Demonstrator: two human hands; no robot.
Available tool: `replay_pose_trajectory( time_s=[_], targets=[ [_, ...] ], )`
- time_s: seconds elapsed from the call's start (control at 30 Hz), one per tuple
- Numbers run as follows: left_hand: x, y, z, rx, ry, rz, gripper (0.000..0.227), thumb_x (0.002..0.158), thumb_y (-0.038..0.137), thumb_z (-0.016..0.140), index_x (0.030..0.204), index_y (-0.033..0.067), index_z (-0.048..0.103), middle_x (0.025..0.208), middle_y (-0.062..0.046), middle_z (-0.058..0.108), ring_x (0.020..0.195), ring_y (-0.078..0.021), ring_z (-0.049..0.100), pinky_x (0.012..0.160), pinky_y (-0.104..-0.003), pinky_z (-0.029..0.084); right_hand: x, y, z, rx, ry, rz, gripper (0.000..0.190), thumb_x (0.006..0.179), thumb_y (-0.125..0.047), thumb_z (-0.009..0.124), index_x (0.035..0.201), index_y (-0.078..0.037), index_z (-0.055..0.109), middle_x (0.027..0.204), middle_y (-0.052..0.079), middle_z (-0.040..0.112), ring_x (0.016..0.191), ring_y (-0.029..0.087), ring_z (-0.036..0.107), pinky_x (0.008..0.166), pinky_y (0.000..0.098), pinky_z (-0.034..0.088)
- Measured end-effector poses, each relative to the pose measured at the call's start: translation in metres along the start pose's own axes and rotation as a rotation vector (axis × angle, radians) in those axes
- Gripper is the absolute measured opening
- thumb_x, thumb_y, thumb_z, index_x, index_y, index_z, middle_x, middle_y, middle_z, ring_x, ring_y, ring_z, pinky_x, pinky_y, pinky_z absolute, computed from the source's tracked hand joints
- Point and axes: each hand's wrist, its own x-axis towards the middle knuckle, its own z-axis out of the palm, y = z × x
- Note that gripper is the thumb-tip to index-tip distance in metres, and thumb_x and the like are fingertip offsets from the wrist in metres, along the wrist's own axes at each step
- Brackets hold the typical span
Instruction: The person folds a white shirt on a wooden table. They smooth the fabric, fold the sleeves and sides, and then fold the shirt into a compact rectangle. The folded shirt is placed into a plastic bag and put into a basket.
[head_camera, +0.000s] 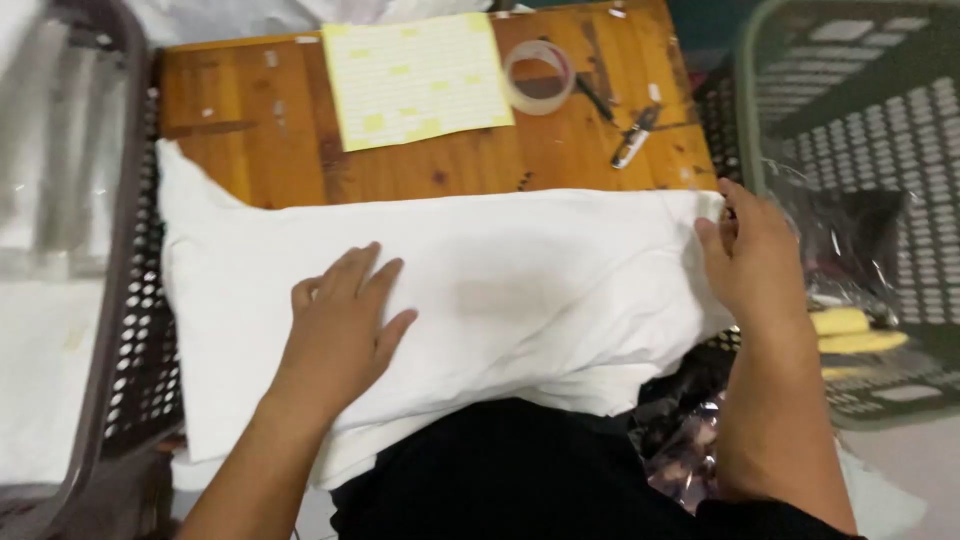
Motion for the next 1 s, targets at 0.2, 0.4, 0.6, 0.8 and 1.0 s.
replay_pose_trajectory(
  time_s=[0.2,0.4,0.6,0.8,1.0],
  targets=[
    [0.039,0.079,0.025,0.010,0.011,0.385,0.038,0.085,0.028,0.045,0.117,0.0099,0.050,0.124,-0.016,0.044,0.120,-0.0278,0.036,0.088,-0.046,0.027,-0.095,0.018,0.031,0.322,0.359,0.458,0.025,0.080,-0.020,0.074,0.088,-0.011,0.051,0.065,0.000,0.052,0.058,0.018,0.054,0.052,0.0243,0.043],
    [0.091,0.155,0.042,-0.020,-0.001,0.595,0.029,0.086,0.020,0.044,0.111,0.0087,0.056,0.120,-0.014,0.048,0.117,-0.0256,0.041,0.086,-0.039,0.030,-0.128,0.020,0.066,1.047,0.337,0.683,0.056,0.078,-0.008,0.065,0.117,-0.005,0.024,0.108,0.009,0.034,0.102,0.020,0.042,0.088,0.0303,0.037],
    [0.156,0.215,0.058,-0.055,0.068,0.537,0.040,0.084,0.018,0.052,0.122,0.0051,0.045,0.127,-0.019,0.039,0.120,-0.0314,0.036,0.090,-0.047,0.029,-0.134,0.037,0.082,1.179,0.368,0.803,0.073,0.075,-0.012,0.068,0.126,-0.008,0.016,0.083,0.004,0.048,0.077,0.013,0.052,0.069,0.0195,0.044],
    [0.202,0.231,0.065,0.005,-0.213,0.317,0.052,0.072,0.028,0.065,0.112,0.0047,0.041,0.100,-0.017,0.057,0.099,-0.0346,0.055,0.080,-0.053,0.033,-0.127,0.043,0.054,1.272,0.202,1.072,0.050,0.078,-0.022,0.065,0.113,-0.006,0.033,0.072,0.006,0.054,0.061,0.014,0.055,0.050,0.0217,0.046],
    [0.217,0.232,0.049,-0.280,-0.250,0.512,0.025,0.073,0.021,0.057,0.091,0.0049,0.062,0.082,-0.020,0.059,0.085,-0.0383,0.058,0.072,-0.044,0.043,-0.138,0.039,0.049,1.183,-0.157,1.036,0.048,0.073,-0.041,0.066,0.104,-0.006,0.054,0.087,0.013,0.064,0.081,0.022,0.061,0.068,0.0373,0.050]
  ],
)
